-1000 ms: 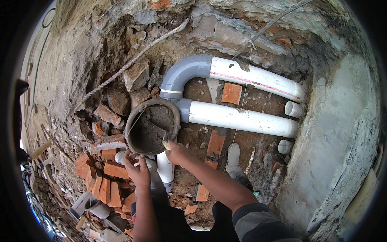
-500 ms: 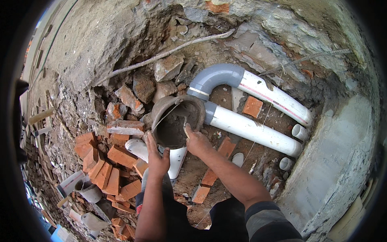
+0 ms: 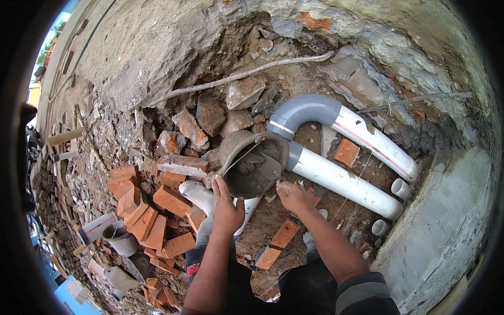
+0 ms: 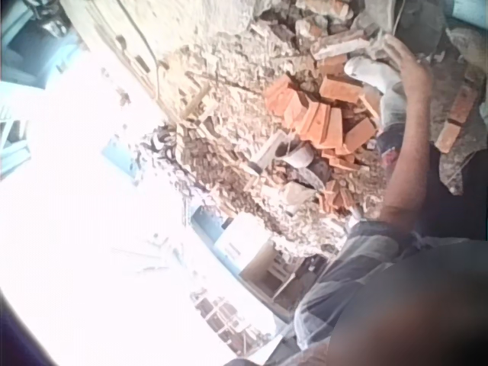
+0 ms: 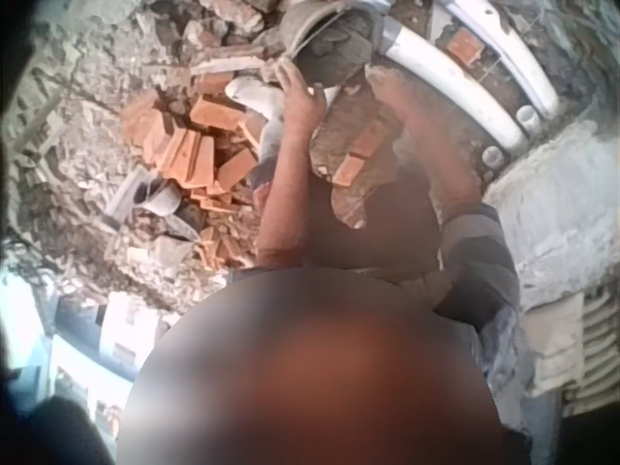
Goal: The person scoops mortar from a bucket with a trowel and applies it to red bricks, then places the bricks around white PVC pipes in a trench. The person repeats this process, building a small brick structure around the pipes.
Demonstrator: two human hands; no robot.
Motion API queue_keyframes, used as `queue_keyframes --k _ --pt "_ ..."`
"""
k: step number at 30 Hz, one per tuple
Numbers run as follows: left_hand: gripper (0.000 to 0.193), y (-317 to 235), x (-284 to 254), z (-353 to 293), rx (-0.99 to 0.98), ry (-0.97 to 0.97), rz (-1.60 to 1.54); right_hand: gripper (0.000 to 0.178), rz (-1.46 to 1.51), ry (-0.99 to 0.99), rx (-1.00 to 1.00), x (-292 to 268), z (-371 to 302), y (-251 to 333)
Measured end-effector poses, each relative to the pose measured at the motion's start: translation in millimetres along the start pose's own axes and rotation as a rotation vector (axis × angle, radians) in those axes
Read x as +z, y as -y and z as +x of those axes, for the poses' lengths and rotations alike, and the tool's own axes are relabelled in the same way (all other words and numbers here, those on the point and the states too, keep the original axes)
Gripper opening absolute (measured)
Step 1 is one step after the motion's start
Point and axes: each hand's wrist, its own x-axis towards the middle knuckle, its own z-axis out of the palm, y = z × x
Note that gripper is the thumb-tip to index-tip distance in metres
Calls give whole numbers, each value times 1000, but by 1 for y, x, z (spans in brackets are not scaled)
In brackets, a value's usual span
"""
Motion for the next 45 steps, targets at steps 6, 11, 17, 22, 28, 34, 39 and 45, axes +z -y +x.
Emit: queue_keyframes --k 6,11,17,22,28,34,39,45 --pt "91 3 5 -1 56 -22 76 50 232 33 -167 46 30 9" --pt "90 8 9 2 89 -39 118 54 525 398 35 0 -11 -19" --pt "92 11 17 5 115 -71 171 47 757 485 202 -75 -95 -66" --pt "92 8 19 5 80 -80 185 39 987 224 312 -153 -179 -119" --pt "93 8 22 8 49 -72 210 42 1098 -163 412 -233 -188 -159" --pt "93 10 27 5 86 -106 232 17 1081 -418 403 -273 -18 -169" --pt "93 9 28 4 128 -130 222 52 600 -532 280 -263 42 -179" --pt "93 12 28 3 103 -133 213 61 -174 -610 191 -268 2 -203"
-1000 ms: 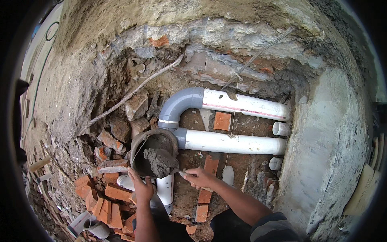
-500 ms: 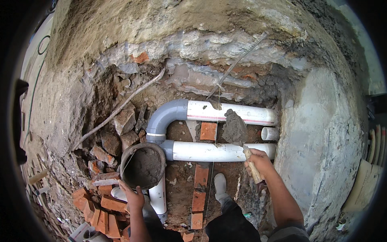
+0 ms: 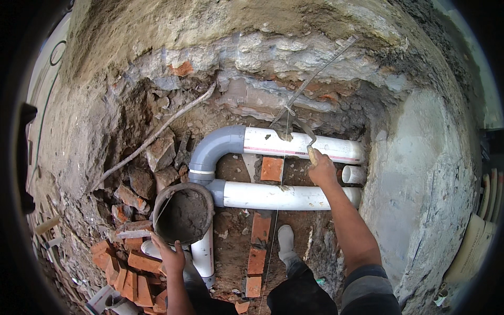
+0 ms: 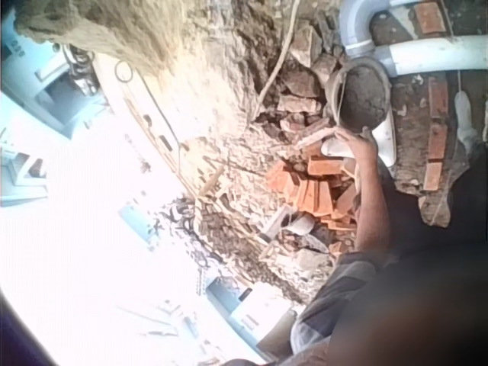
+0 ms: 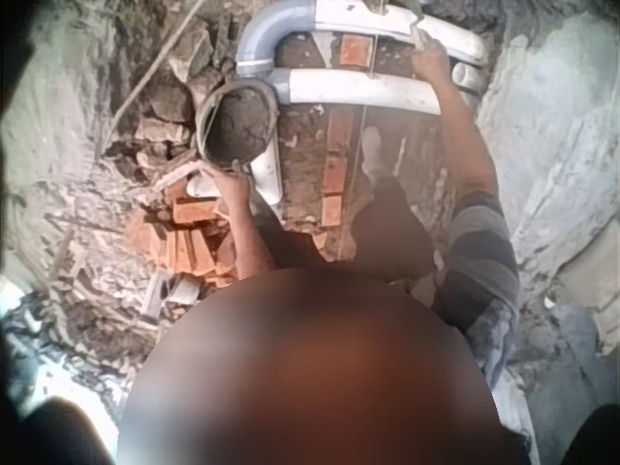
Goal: The person scoops mortar from a bucket with a trowel and applies it to red bricks, then places the bricks around white PVC pipes in a trench. The person repeats this process, building a small brick structure around the pipes.
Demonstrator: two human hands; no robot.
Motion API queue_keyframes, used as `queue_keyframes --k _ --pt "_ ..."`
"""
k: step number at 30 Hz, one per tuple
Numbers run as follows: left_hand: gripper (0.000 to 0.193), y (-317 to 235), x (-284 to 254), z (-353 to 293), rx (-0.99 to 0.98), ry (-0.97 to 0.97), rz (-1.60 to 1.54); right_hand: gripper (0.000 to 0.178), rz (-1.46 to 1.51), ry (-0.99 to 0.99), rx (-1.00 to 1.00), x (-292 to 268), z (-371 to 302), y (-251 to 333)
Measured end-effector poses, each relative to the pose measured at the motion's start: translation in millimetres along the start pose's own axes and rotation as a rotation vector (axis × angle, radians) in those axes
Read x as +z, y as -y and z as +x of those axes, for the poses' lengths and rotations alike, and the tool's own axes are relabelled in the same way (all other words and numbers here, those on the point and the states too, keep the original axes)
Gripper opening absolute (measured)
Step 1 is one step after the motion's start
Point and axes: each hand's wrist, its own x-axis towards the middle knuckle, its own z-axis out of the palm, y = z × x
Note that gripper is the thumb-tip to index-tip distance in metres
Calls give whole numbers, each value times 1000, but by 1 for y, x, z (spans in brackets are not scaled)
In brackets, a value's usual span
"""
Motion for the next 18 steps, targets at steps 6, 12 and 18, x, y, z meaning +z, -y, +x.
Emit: queue_keyframes --k 6,12,18 --pt "97 -3 2 2 -14 -6 21 54 -273 188 -144 2 42 27" --pt "97 -3 2 4 4 -4 49 57 -258 97 -14 -30 26 28" --pt "96 -4 5 3 -10 -2 72 44 -240 165 -94 -18 23 37"
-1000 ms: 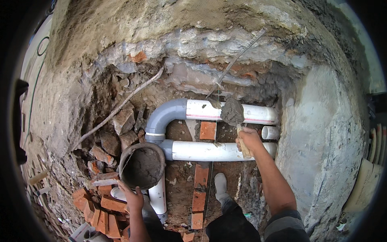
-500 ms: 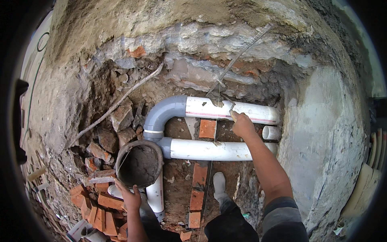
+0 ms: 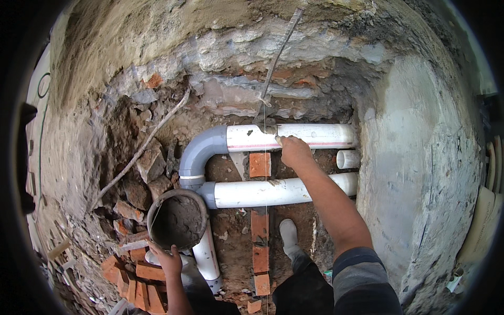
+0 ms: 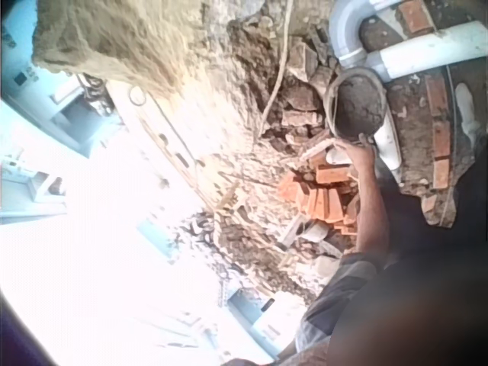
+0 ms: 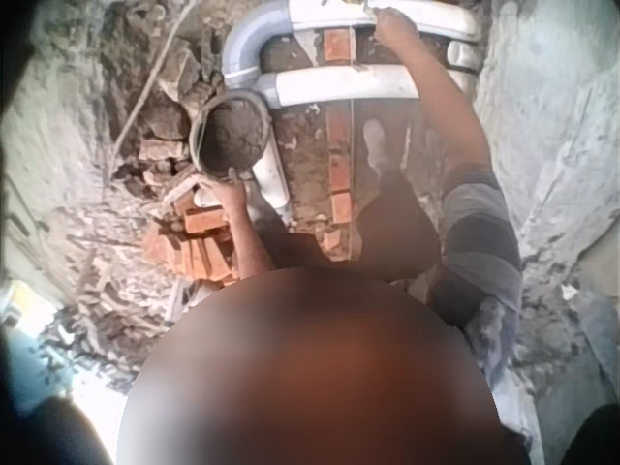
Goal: The person scoops mortar from a bucket with a trowel and applies it to red bricks, then places the bricks around white PVC pipes in a trench. The person repeats this process, building a small brick structure around the pipes.
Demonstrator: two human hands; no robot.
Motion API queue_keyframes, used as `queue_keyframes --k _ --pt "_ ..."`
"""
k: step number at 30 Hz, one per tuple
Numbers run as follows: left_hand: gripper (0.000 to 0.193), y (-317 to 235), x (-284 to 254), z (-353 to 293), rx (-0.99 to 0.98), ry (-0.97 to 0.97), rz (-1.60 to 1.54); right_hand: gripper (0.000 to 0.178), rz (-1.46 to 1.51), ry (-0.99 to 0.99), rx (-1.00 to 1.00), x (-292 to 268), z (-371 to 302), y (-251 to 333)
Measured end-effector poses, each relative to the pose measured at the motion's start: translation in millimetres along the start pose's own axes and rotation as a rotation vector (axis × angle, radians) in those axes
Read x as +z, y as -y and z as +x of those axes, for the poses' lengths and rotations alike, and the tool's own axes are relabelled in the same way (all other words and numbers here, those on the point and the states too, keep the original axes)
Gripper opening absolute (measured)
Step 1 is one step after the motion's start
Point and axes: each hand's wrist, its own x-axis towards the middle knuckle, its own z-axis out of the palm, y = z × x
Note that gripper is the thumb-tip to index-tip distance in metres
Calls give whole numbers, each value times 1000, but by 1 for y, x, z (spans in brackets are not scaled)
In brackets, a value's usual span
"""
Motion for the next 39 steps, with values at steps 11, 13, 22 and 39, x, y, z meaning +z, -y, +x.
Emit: queue_keyframes --k 11,13,22,39 --pt "94 -6 -7 -3 -59 -11 -69 54 908 -380 -54 27 -203 -15" --pt "94 -7 -8 -3 -23 -39 -93 54 1126 -68 83 44 -253 7" --pt "93 -18 -25 -19 -121 -8 -274 60 432 401 -371 197 -185 230" --pt "40 -7 -61 -52 -183 878 -299 38 157 444 -1594 186 -250 554"
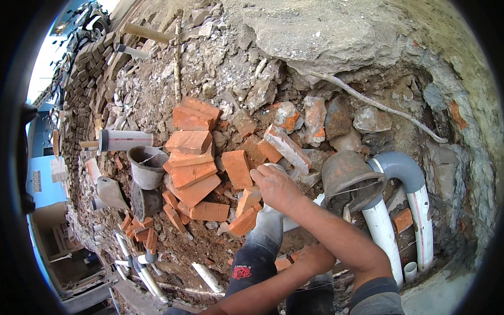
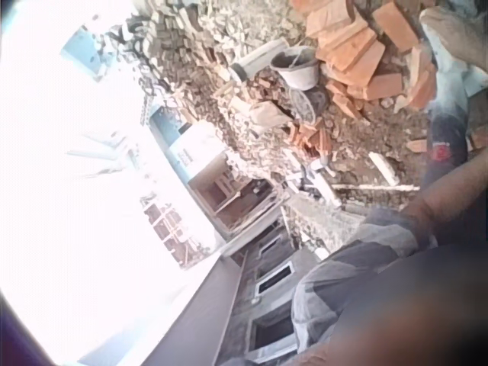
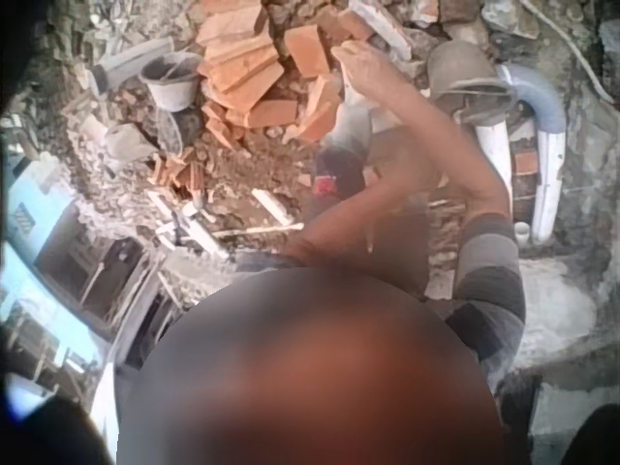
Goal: The person scoops mortar from a bucket with a trowel and applies it to red bricks, then places the bricks around white PVC pipes in a trench. The person repeats this process, building a small brick structure around the pipes.
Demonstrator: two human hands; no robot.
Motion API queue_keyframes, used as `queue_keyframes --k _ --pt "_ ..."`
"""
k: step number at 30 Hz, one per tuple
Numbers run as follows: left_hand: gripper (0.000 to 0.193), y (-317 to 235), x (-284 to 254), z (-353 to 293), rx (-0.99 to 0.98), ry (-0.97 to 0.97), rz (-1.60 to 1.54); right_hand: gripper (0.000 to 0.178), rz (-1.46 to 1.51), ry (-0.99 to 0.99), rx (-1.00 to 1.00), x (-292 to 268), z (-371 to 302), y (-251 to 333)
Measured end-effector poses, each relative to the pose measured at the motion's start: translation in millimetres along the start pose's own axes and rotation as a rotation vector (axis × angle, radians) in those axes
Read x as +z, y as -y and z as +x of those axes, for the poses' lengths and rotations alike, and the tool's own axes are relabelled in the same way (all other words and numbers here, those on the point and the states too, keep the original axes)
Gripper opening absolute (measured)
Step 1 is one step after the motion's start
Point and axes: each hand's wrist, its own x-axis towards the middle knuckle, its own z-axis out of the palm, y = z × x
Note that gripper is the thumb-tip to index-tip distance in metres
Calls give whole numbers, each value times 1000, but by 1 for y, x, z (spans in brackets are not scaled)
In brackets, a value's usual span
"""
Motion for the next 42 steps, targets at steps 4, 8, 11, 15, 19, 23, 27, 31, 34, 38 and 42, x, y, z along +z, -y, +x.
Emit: queue_keyframes --k 4,8,11,15,19,23,27,31,34,38,42 --pt "51 8 -23 -8 -31 112 -3 46 -442 121 103 62 80 -42" --pt "66 23 -38 -17 -3 122 -34 42 -681 203 84 83 92 -58" --pt "68 35 -38 -19 74 110 -50 30 -703 287 80 80 94 -63" --pt "65 36 -31 -16 127 74 11 24 -612 286 138 58 84 -62" --pt "55 23 -21 -9 -22 130 57 19 -544 71 67 31 42 -66" --pt "53 18 -9 -7 15 19 216 27 -335 -214 116 17 -12 -68" --pt "52 5 10 5 -21 112 231 41 -91 -192 545 6 -44 -73" --pt "53 -5 32 14 -22 214 327 61 182 -61 720 -4 -55 -72" --pt "54 3 40 21 30 233 309 64 240 -122 798 -5 -47 -76" --pt "55 24 43 28 92 196 294 59 263 -168 877 6 -25 -86" --pt "59 43 37 24 231 -9 286 51 212 -210 912 31 -1 -96"
